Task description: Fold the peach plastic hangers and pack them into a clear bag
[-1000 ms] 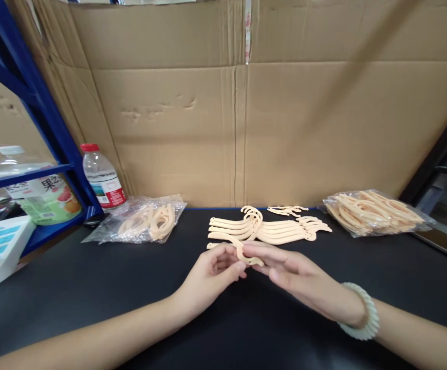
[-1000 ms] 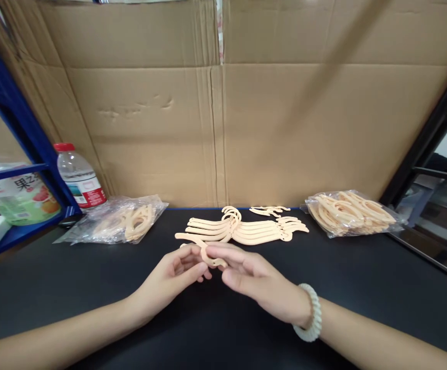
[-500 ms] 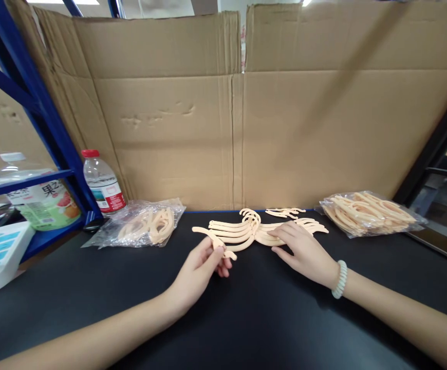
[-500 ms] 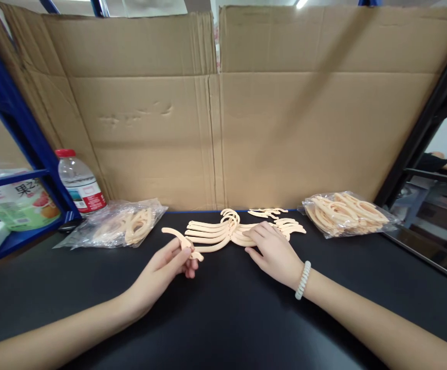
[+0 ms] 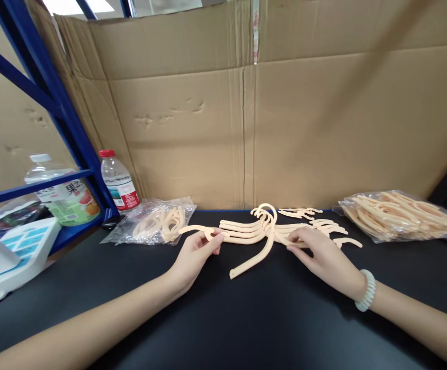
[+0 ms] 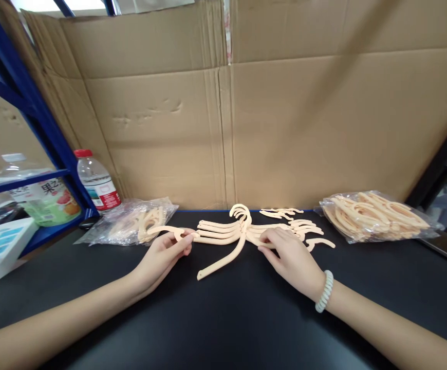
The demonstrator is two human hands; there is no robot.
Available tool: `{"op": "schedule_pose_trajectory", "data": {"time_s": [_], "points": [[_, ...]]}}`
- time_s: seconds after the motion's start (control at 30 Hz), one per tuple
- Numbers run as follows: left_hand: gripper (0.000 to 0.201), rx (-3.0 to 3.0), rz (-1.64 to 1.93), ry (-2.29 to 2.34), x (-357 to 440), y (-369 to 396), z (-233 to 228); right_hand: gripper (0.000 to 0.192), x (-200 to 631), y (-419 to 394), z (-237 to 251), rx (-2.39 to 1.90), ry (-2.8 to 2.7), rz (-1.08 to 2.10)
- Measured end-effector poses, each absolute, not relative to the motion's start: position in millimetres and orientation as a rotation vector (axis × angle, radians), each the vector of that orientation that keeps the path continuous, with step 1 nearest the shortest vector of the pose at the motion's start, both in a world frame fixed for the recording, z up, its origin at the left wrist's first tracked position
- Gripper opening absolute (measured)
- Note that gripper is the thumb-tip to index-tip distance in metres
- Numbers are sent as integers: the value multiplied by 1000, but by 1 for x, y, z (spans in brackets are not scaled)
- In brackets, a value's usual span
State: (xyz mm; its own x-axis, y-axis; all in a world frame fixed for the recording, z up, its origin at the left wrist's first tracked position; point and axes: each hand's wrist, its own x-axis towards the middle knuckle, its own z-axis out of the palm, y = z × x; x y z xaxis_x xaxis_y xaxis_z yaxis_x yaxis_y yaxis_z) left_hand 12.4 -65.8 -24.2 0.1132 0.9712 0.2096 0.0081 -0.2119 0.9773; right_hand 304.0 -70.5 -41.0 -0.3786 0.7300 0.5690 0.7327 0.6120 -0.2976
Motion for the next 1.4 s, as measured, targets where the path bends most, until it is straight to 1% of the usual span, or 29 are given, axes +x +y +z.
{"op": "schedule_pose_trajectory", "data": {"time_s": [0.17,0.3,0.47,0.7,0.97,1.13,1.4], "points": [[26,1371,1271,969,12,-68,-20,8,304,-69,-45,-1110,-2010,-20],[25,1342,1255,894,14,-72,-17,20,302,-72,-42,-1082,-1987,-63],[23,1310,1212,801,14,-71,-20,12,301,-75,-39,-990,-1984,-208],[21,1193,1163,675,10,-68,-23,10,299,-77,-38,-912,-1994,-220],[16,1135,1121,658,7,-66,-25,13,300,-78,-39,-814,-1992,-280],[17,1131,1118,646,7,-66,-24,14,298,-78,-37,-803,-2008,-242],[19,1164,1121,670,8,-66,-24,13,298,-80,-37,-812,-1996,-303]]}}
